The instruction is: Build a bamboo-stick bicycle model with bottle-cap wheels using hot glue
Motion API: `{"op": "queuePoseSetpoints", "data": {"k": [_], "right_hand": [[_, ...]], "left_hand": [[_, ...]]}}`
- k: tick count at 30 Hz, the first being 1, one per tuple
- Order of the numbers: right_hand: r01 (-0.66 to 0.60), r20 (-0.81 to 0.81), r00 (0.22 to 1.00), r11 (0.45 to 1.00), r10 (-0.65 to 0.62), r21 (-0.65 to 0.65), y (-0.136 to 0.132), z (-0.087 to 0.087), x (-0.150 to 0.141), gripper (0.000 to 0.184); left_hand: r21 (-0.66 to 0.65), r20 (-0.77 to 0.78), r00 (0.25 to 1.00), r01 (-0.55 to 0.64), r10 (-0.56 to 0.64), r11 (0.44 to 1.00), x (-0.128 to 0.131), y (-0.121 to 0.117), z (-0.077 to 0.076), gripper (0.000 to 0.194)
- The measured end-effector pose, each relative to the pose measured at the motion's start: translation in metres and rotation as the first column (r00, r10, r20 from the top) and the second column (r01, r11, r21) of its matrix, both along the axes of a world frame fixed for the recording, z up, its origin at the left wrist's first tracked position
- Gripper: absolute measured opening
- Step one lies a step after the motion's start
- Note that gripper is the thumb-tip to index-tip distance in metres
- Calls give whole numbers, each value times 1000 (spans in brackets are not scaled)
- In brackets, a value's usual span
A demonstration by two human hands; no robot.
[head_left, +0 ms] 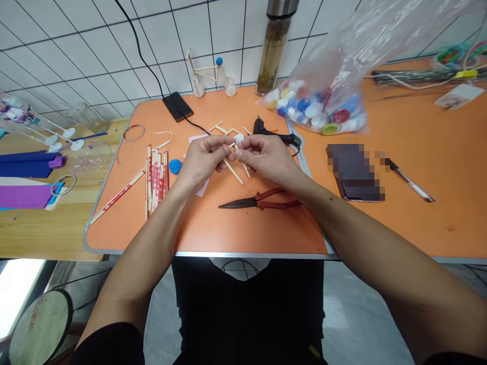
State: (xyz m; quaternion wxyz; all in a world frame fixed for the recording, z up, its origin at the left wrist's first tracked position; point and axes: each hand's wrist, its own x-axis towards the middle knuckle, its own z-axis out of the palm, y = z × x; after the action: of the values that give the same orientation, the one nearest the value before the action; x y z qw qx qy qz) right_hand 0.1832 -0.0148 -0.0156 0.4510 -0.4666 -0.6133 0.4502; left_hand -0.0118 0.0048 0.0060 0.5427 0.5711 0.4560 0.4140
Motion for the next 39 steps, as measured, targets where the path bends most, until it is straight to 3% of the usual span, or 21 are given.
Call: {"op": "queuePoseSetpoints", "data": {"k": [9,18,33,39], "right_hand": [[-7,38,999,1000,6,24,-1,0,1,20],[-18,86,996,992,7,127,0,-1,3,27],[-48,-117,992,999,45,-16,0,2,0,20],[-10,-158,987,998,0,-63,0,0,0,22]], "left_hand": [[25,-12,1000,4,-4,1000,0,0,-2,8],[19,-10,1000,5,-5,1000,1,-1,0,6],[63,-42,999,-16,19,998,2,-1,-2,11],[67,-33,999,-15,17,998,2,0,-2,9]]}}
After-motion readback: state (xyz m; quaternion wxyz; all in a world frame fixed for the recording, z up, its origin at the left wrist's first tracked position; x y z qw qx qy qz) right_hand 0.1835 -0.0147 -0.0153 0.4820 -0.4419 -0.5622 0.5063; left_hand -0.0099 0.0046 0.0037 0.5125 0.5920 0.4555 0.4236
